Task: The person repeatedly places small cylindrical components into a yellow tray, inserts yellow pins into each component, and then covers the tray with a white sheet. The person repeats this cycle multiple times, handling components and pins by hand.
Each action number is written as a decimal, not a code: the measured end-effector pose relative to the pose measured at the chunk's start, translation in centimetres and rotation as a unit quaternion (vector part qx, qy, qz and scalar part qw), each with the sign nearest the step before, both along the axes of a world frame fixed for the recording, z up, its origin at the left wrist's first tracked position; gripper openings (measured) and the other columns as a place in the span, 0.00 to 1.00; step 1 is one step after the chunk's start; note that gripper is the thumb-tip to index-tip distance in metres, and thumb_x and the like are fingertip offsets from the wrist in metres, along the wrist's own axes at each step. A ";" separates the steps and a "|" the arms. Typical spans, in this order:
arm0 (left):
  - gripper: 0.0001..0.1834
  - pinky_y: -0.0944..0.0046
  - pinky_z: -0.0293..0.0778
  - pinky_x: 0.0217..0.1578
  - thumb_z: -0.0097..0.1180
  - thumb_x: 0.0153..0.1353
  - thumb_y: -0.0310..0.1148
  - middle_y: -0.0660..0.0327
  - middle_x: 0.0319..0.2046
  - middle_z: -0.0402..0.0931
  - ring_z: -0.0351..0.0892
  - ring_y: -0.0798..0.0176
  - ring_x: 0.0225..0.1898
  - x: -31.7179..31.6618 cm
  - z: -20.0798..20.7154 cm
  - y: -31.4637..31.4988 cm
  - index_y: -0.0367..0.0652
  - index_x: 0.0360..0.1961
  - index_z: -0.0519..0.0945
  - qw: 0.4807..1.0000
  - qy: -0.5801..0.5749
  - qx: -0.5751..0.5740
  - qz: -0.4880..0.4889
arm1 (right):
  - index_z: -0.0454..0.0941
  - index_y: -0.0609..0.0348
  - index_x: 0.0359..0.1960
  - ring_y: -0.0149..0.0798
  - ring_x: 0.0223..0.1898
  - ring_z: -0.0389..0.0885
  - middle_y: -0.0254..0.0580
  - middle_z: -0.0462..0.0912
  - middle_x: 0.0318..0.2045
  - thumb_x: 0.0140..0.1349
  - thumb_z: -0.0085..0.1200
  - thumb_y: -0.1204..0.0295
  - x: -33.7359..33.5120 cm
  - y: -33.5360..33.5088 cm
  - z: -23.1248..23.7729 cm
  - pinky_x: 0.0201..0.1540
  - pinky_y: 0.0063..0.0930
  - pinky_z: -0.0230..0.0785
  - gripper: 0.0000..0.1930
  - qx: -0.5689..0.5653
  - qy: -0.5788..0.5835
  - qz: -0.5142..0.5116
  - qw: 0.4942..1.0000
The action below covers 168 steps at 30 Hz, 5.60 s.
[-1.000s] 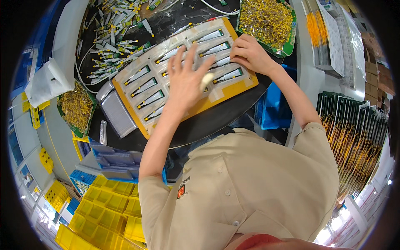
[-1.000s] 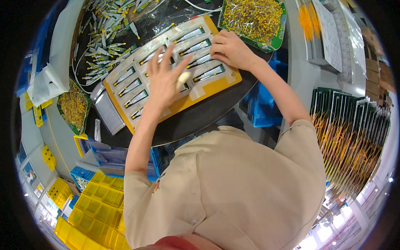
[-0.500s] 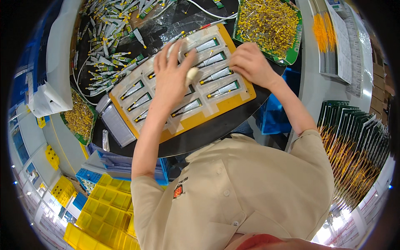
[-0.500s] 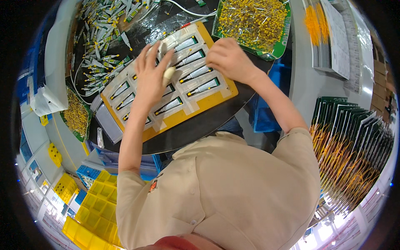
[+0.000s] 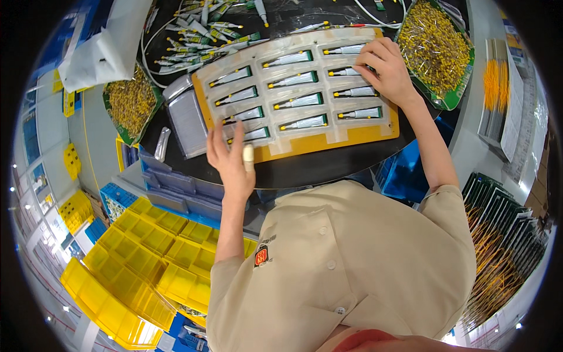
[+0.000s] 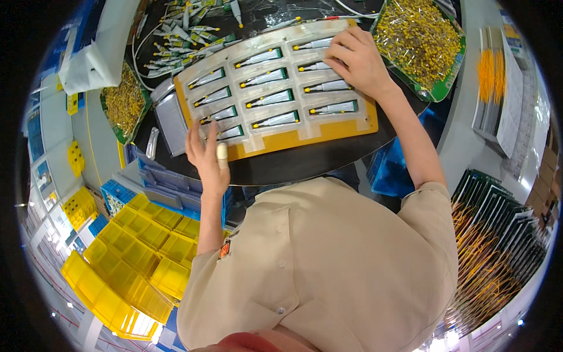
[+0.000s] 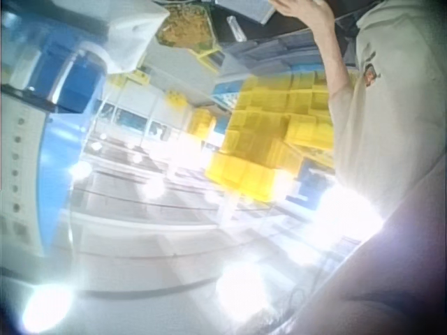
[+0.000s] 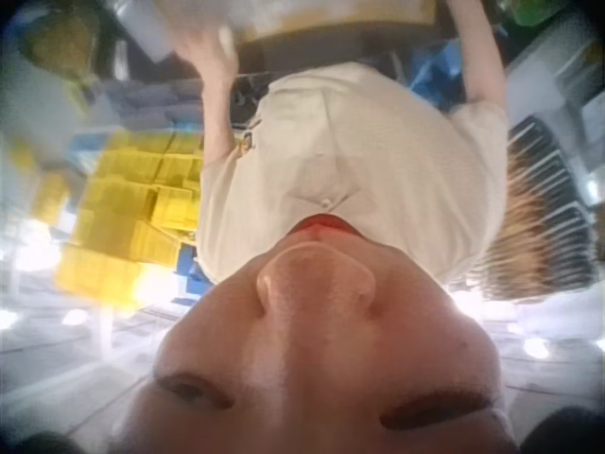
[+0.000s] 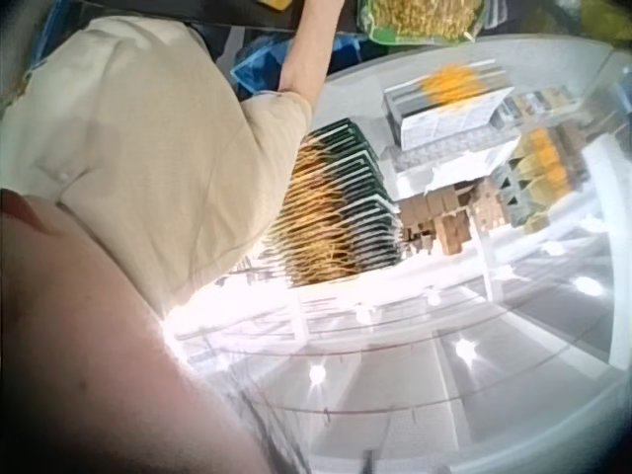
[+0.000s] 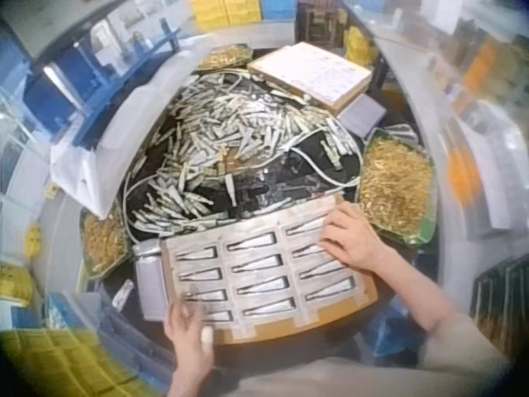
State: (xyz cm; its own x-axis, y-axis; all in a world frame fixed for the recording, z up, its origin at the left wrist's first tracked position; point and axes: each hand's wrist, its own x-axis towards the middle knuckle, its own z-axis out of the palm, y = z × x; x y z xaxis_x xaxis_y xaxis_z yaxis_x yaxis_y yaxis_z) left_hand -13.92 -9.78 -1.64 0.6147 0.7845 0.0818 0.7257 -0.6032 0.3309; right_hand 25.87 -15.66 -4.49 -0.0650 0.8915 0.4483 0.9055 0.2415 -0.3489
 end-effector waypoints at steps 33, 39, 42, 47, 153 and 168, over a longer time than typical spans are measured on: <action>0.35 0.28 0.39 0.70 0.52 0.68 0.53 0.49 0.76 0.47 0.42 0.38 0.76 4.4 -0.8 4.3 0.53 0.72 0.64 0.995 -0.013 0.095 -0.035 | 0.83 0.46 0.54 0.56 0.51 0.83 0.54 0.86 0.46 0.59 0.54 0.69 31.8 -27.8 9.4 0.52 0.43 0.74 0.20 -0.322 -0.152 -0.608 0.710; 0.25 0.41 0.55 0.67 0.45 0.71 0.37 0.40 0.65 0.65 0.60 0.35 0.66 -7.3 0.4 9.8 0.42 0.67 0.70 0.958 -0.150 0.214 0.116 | 0.82 0.45 0.57 0.46 0.59 0.80 0.45 0.83 0.56 0.65 0.42 0.83 14.3 -23.4 15.6 0.60 0.36 0.72 0.25 0.157 -0.139 -0.493 0.845; 0.24 0.44 0.54 0.68 0.43 0.72 0.34 0.41 0.66 0.64 0.60 0.38 0.67 -8.5 0.6 10.4 0.42 0.67 0.70 0.955 -0.200 0.179 0.129 | 0.83 0.64 0.53 0.50 0.66 0.72 0.51 0.78 0.61 0.59 0.40 0.92 1.3 -20.3 11.2 0.72 0.44 0.59 0.25 0.209 0.125 -0.342 0.908; 0.25 0.45 0.54 0.69 0.45 0.69 0.28 0.42 0.67 0.62 0.59 0.38 0.69 -3.6 1.9 12.0 0.43 0.67 0.70 0.950 -0.277 0.124 0.074 | 0.89 0.39 0.43 0.47 0.66 0.73 0.37 0.84 0.56 0.63 0.55 0.73 -12.8 -16.7 4.7 0.75 0.52 0.48 0.13 0.122 0.003 -0.153 0.981; 0.16 0.50 0.71 0.47 0.59 0.52 0.17 0.50 0.37 0.74 0.73 0.44 0.42 -12.9 -3.1 10.4 0.35 0.43 0.76 0.985 -0.117 0.125 -0.034 | 0.80 0.52 0.57 0.49 0.58 0.80 0.52 0.83 0.52 0.66 0.50 0.48 2.7 -87.0 40.3 0.60 0.35 0.68 0.27 -0.240 -0.138 -0.893 0.355; 0.28 0.64 0.78 0.47 0.68 0.53 0.22 0.56 0.40 0.86 0.84 0.63 0.43 3.7 5.6 -2.4 0.40 0.56 0.73 0.767 -0.444 -0.455 -0.085 | 0.77 0.56 0.53 0.46 0.44 0.85 0.51 0.85 0.41 0.70 0.56 0.67 -18.6 -7.9 8.6 0.45 0.33 0.76 0.13 -0.218 0.337 -0.045 0.915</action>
